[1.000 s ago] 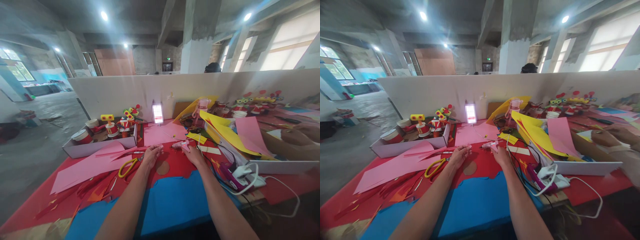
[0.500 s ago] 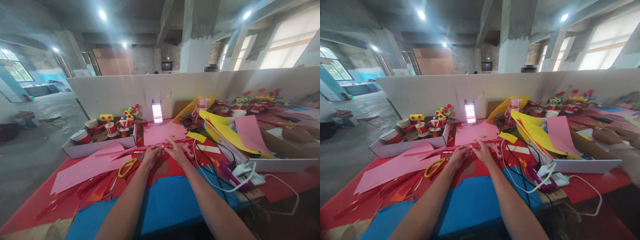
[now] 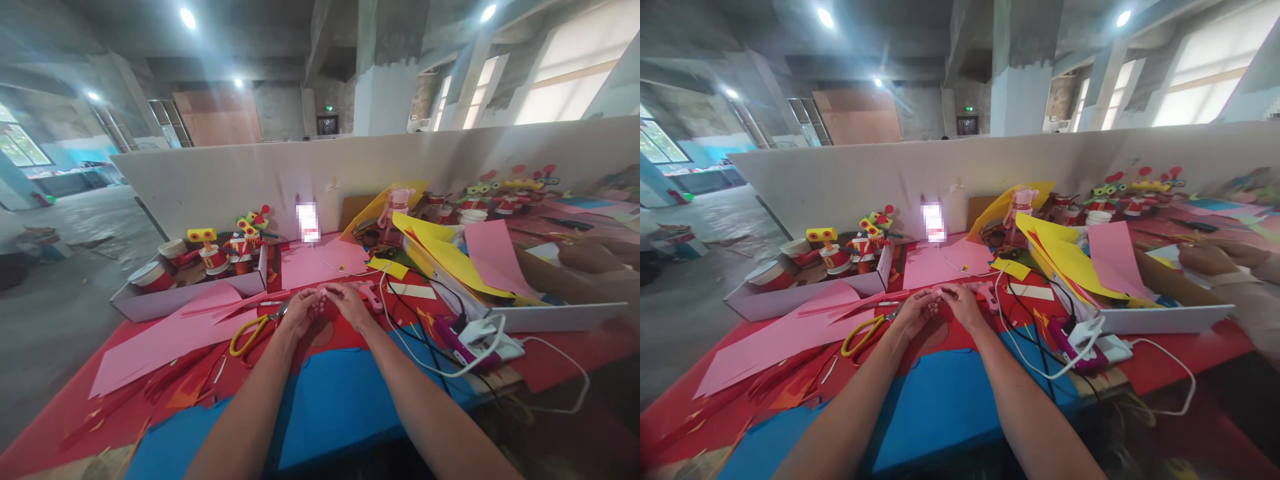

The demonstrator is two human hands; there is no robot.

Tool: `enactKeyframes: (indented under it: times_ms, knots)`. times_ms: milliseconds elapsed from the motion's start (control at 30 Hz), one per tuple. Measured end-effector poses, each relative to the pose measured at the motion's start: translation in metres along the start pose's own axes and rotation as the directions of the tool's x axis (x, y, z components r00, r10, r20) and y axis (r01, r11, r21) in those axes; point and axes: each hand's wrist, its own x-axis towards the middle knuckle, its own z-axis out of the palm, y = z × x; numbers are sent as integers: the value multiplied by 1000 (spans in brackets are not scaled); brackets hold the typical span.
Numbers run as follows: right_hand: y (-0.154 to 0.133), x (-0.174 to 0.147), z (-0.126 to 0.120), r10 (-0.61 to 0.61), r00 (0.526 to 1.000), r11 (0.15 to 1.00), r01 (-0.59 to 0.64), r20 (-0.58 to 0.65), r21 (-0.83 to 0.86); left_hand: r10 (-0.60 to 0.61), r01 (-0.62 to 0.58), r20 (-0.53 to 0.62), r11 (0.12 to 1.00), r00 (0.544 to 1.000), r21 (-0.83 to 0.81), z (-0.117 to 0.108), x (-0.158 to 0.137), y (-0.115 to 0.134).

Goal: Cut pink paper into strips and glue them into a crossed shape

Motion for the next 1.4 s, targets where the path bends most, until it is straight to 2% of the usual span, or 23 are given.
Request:
enactKeyframes:
  times_ms: [200,433,700,967,1100,1400]
  knots:
    - [-4,-2,1,83,996,989,-86,33,117,-25,25,22,999,999,21,1,0,0]
    - [-10,-5,3,151,988,967,-154,30,202,131,-128,-40,989,991,72,7,-2,1]
    - [-6,-4,2,195,980,941,-196,34,277,193,-184,-37,967,980,175,3,1,-1]
    - [-14,-8,0,265,962,932,-275,74,237,232,-215,-28,935,972,282,2,1,-1]
    - [-18,-9,-1,227,970,959,-238,86,155,169,-159,-32,964,985,211,1,1,-1]
    - [-7,-5,0,51,994,998,-53,97,24,82,-80,-15,988,996,135,-4,4,-1]
